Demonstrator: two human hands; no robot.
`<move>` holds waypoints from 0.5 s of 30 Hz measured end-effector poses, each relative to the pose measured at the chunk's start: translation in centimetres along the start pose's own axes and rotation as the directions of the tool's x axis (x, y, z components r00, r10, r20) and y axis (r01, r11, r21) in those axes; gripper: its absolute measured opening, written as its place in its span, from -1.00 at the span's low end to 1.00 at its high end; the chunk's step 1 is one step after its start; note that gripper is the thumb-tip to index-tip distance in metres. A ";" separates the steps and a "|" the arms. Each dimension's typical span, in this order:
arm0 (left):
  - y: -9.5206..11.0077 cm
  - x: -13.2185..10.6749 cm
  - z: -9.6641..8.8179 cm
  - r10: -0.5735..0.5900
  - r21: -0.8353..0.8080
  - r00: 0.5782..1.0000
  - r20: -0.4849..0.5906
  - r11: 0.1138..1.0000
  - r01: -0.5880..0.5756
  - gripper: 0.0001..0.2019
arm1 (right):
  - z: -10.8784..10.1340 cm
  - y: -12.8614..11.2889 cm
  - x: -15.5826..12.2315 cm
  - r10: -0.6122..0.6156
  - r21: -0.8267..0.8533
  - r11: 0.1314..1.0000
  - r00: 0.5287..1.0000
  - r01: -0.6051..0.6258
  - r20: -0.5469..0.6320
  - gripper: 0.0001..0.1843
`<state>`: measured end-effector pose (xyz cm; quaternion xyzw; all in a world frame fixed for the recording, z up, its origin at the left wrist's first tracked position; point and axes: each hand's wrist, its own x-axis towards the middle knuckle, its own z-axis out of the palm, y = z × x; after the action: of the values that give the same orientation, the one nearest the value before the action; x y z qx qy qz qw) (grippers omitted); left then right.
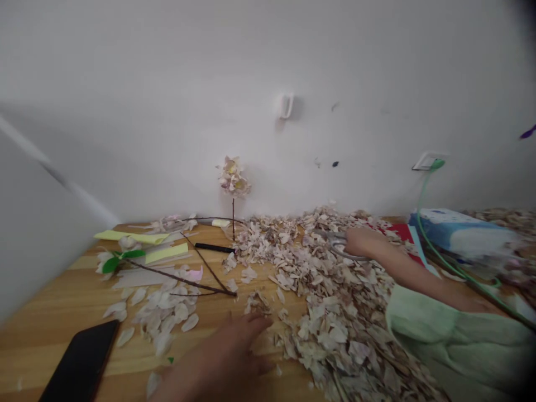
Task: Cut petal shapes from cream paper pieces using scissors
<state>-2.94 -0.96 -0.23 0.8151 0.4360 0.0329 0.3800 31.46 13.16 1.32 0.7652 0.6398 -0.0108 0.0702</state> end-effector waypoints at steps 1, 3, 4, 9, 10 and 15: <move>0.1 -0.4 -0.3 -0.024 -0.022 1.000 -0.014 0.999 0.024 -0.42 | 0.2 -0.3 0.4 0.027 -0.006 1.000 1.000 -0.027 -0.004 -0.74; 0.3 -1.1 -0.8 -0.056 -0.072 0.995 -0.076 0.996 0.050 -0.45 | 0.9 -0.9 1.3 0.048 -0.005 0.999 0.999 -0.049 -0.021 -0.72; 0.4 -1.4 -1.0 -0.067 -0.099 0.991 -0.114 0.994 0.056 -0.47 | 1.4 -1.4 1.8 0.044 0.001 0.999 0.999 -0.044 -0.032 -0.71; 0.3 -2.5 -1.6 -0.114 -0.213 0.976 -0.188 0.974 0.073 -0.52 | 4.2 -3.8 4.4 0.011 0.045 0.999 0.998 -0.008 -0.058 -0.69; 0.1 -2.6 -1.6 -0.119 -0.228 0.975 -0.187 0.971 0.074 -0.52 | 4.7 -4.2 4.8 0.003 0.053 0.999 0.998 0.001 -0.059 -0.69; -0.8 -3.0 -1.2 -0.100 -0.264 0.966 -0.237 0.964 0.036 -0.53 | 6.3 -5.2 5.8 -0.048 0.050 0.998 0.998 0.050 -0.035 -0.70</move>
<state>-5.85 -2.18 0.94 0.7328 0.5001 0.1777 0.4259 27.87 18.96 -6.01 0.7509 0.6590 -0.0158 0.0399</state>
